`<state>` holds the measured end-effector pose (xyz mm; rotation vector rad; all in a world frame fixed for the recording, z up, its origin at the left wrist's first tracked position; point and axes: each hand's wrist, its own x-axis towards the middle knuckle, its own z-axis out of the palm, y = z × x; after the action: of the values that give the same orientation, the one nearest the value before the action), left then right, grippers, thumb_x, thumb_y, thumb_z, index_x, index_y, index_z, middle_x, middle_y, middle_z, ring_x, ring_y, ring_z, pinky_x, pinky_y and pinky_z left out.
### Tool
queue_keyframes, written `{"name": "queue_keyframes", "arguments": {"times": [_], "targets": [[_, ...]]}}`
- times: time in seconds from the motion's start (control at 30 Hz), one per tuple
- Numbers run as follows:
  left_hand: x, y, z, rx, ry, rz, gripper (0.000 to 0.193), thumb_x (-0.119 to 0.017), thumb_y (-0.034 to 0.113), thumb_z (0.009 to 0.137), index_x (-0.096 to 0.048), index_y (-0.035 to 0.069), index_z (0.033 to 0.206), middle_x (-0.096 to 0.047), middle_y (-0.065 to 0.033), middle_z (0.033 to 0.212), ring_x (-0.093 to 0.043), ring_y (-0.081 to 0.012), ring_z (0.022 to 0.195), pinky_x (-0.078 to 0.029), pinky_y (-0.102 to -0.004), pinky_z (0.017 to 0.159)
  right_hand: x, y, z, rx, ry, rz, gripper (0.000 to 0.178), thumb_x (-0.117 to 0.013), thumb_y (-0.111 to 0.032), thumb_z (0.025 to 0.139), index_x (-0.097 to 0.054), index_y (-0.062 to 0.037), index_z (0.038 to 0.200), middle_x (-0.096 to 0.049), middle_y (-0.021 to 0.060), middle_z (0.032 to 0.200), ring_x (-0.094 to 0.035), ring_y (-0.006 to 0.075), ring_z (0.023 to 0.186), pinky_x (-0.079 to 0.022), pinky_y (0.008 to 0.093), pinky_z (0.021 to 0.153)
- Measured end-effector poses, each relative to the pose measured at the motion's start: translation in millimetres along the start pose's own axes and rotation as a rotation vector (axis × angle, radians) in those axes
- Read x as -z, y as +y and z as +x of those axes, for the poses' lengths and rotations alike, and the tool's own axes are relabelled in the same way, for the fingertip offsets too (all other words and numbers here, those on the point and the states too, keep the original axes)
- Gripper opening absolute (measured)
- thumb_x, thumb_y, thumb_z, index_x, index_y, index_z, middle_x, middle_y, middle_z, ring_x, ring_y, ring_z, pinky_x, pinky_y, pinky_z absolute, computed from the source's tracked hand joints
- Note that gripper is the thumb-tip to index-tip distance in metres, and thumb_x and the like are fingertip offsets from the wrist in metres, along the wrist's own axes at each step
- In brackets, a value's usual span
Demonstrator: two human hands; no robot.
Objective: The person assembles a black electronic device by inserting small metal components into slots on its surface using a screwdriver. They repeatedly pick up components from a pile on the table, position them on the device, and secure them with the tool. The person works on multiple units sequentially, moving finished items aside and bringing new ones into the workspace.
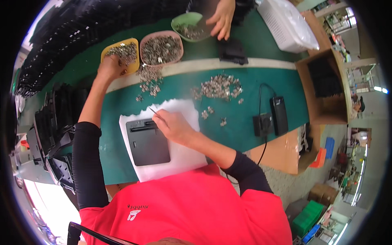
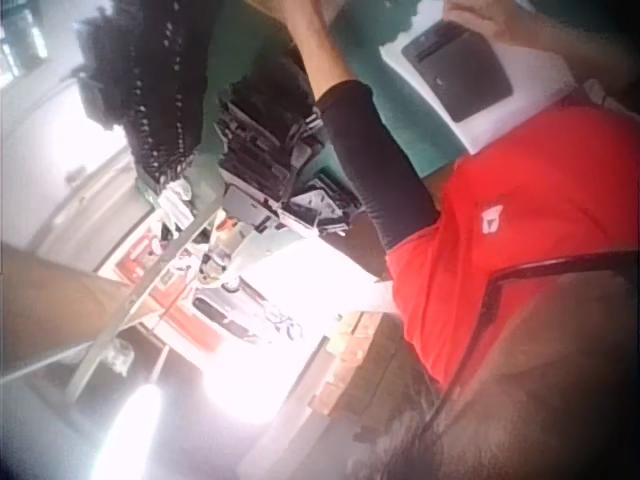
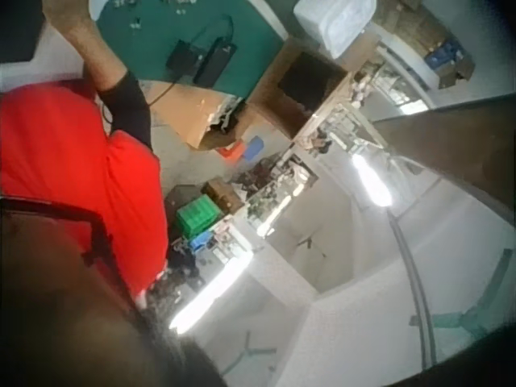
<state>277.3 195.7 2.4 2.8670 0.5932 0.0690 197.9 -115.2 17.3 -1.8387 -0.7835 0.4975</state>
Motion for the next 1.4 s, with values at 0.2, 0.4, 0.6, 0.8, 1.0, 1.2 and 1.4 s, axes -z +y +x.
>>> {"name": "queue_keyframes", "arguments": {"times": [0.2, 0.4, 0.6, 0.8, 1.0, 1.2, 1.4], "targets": [[7.0, 6.4, -13.2, -0.134, 0.051, 0.181, 0.016, -0.058, 0.01, 0.085, -0.067, -0.001, 0.093, -0.069, -0.0259, 0.093, -0.068, -0.0418, 0.091, -0.054, -0.0509, 0.08, 1.6, -4.0, 1.2, -0.002, -0.012, 0.035, 0.017, -0.057, -0.013, 0.094, -0.063, 0.0015, 0.087, -0.06, 0.0201, 0.066, -0.062, 0.0309, 0.058, -0.047, 0.0366, 0.054], [19.9, 22.0, -27.4, -0.145, 0.125, 0.18, 0.018, -0.05, 0.009, 0.09, -0.066, 0.002, 0.092, -0.069, -0.0224, 0.094, -0.068, -0.041, 0.088, -0.055, -0.0502, 0.076, 9.5, 13.5, 3.4, 0.034, 0.041, 0.144, 0.017, -0.057, -0.014, 0.094, -0.065, 0.0008, 0.09, -0.064, 0.0172, 0.073, -0.063, 0.0295, 0.062, -0.048, 0.0369, 0.058], [9.0, 2.6, -33.7, -0.215, 0.251, 0.098, 0.015, -0.052, 0.014, 0.092, -0.061, 0.003, 0.096, -0.066, -0.0204, 0.102, -0.066, -0.0408, 0.09, -0.053, -0.051, 0.075, 144.6, 52.8, 47.4, -0.037, 0.752, -0.183, 0.026, -0.063, -0.025, 0.094, -0.072, -0.0008, 0.099, -0.068, 0.0108, 0.072, -0.061, 0.0146, 0.061, -0.05, 0.0325, 0.057], [6.0, 11.0, -34.5, -0.197, 0.26, 0.038, 0.015, -0.055, 0.019, 0.094, -0.06, 0.005, 0.097, -0.066, -0.0167, 0.1, -0.065, -0.038, 0.092, -0.052, -0.0485, 0.076, 245.6, 100.7, 68.9, -0.486, 0.891, 0.337, 0.028, -0.07, -0.02, 0.088, -0.061, 0.0049, 0.093, -0.064, 0.0121, 0.068, -0.051, 0.011, 0.043, -0.043, 0.0283, 0.036], [0.4, 6.8, -38.8, -0.218, 0.267, 0.019, 0.015, -0.056, 0.019, 0.094, -0.06, 0.005, 0.098, -0.066, -0.015, 0.1, -0.064, -0.0374, 0.091, -0.051, -0.0482, 0.075, 251.8, 111.9, 83.0, -0.58, 0.887, 0.256, 0.029, -0.073, -0.018, 0.086, -0.058, 0.0054, 0.092, -0.065, 0.0134, 0.07, -0.05, 0.0102, 0.043, -0.045, 0.0276, 0.038], [3.2, 6.1, -39.8, -0.195, 0.248, 0.001, 0.014, -0.057, 0.019, 0.094, -0.06, 0.005, 0.098, -0.065, -0.0145, 0.101, -0.064, -0.0383, 0.09, -0.051, -0.0481, 0.075, 260.4, 126.6, 82.6, -0.522, 0.844, 0.308, 0.021, -0.07, -0.011, 0.088, -0.056, 0.0022, 0.095, -0.066, 0.0127, 0.073, -0.049, 0.0101, 0.044, -0.043, 0.0283, 0.039], [-0.3, 5.5, -37.6, -0.19, 0.284, -0.021, 0.014, -0.056, 0.018, 0.094, -0.059, 0.005, 0.097, -0.065, -0.0154, 0.1, -0.064, -0.039, 0.088, -0.051, -0.0481, 0.075, 260.2, 119.8, 71.9, -0.537, 0.823, 0.405, 0.017, -0.068, -0.011, 0.09, -0.055, -0.0013, 0.093, -0.064, 0.0104, 0.072, -0.046, 0.0097, 0.044, -0.04, 0.0295, 0.039]]}}
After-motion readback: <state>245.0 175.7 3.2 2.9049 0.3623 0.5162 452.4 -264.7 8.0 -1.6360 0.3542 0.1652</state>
